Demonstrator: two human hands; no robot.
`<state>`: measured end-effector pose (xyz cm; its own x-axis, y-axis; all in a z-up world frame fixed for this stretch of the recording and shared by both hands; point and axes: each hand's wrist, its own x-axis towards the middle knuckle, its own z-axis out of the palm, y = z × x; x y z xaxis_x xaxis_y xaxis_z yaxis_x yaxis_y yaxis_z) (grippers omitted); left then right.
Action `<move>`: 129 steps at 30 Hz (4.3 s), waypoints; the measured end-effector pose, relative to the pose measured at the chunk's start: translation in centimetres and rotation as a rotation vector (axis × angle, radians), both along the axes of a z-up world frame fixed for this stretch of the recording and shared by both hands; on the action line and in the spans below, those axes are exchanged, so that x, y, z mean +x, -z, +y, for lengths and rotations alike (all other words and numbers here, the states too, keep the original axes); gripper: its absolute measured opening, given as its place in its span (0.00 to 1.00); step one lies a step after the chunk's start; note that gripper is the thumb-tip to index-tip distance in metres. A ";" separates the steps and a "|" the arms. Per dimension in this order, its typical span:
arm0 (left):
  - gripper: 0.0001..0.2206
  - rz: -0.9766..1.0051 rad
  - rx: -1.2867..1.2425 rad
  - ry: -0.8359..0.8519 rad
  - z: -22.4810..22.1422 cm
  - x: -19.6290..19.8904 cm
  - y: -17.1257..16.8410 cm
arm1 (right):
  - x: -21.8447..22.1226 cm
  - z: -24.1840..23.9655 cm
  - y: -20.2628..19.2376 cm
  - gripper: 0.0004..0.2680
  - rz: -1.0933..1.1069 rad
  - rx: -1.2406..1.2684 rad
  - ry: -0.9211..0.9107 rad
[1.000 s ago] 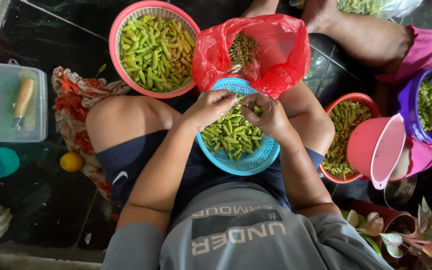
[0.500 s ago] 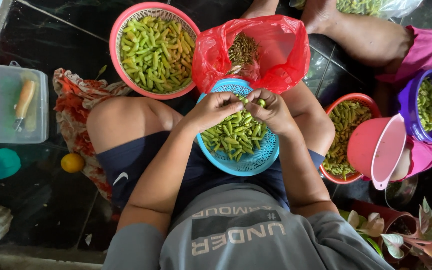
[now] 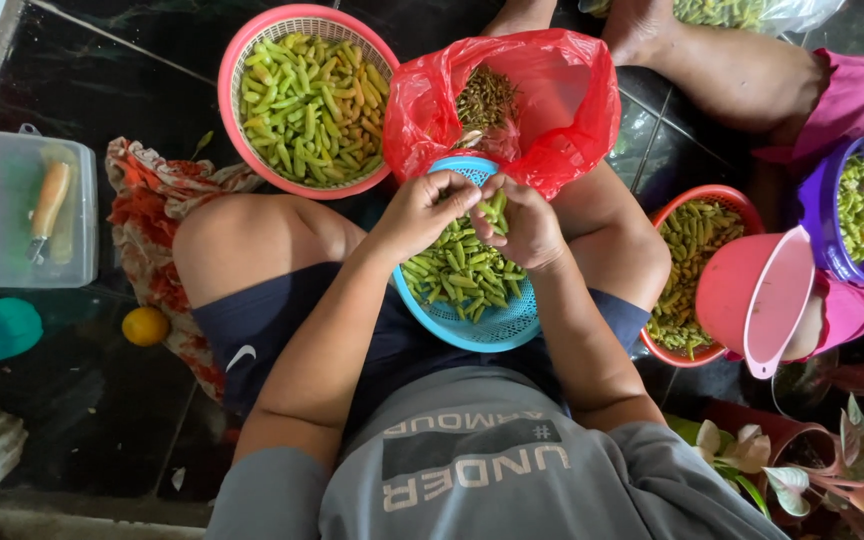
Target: Removing stems from green chilies and sorting them into different baskets while sitting on the floor.
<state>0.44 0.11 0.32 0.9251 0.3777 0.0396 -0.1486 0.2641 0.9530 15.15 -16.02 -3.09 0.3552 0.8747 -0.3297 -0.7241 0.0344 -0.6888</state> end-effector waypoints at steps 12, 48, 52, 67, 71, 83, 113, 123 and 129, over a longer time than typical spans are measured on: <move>0.09 0.289 0.310 -0.181 -0.6 1.0 5.0 | -1.9 0.8 -1.8 0.05 -0.573 -0.403 0.085; 0.06 0.190 -0.810 -0.096 -0.6 1.5 2.4 | -1.0 6.8 -8.0 0.03 -0.183 -0.195 0.013; 0.02 0.233 -0.800 -0.183 -1.0 2.0 3.2 | -2.9 11.9 -10.3 0.01 -0.154 -0.150 -0.048; 0.11 0.144 -0.832 -0.091 0.4 1.5 4.6 | -3.3 12.9 -13.4 0.17 -0.428 -0.149 -0.330; 0.07 0.075 -0.770 -0.128 1.0 1.2 4.4 | -0.9 8.9 -11.8 0.09 -0.537 -0.173 -0.140; 0.12 0.015 -0.452 -0.256 0.5 1.6 3.3 | -2.7 1.1 3.7 0.10 -2.132 -0.493 -0.582; 0.07 0.166 -0.154 -0.102 -1.0 1.0 3.9 | -2.4 0.3 -4.7 0.09 -1.331 -0.497 0.063; 0.05 0.081 -0.582 -0.081 -0.7 1.0 2.5 | -1.7 0.9 -3.4 0.03 -0.686 -0.268 0.191; 0.05 -0.001 -0.828 -0.093 1.6 0.7 1.9 | 0.4 1.4 -2.6 0.08 -0.022 -0.091 0.120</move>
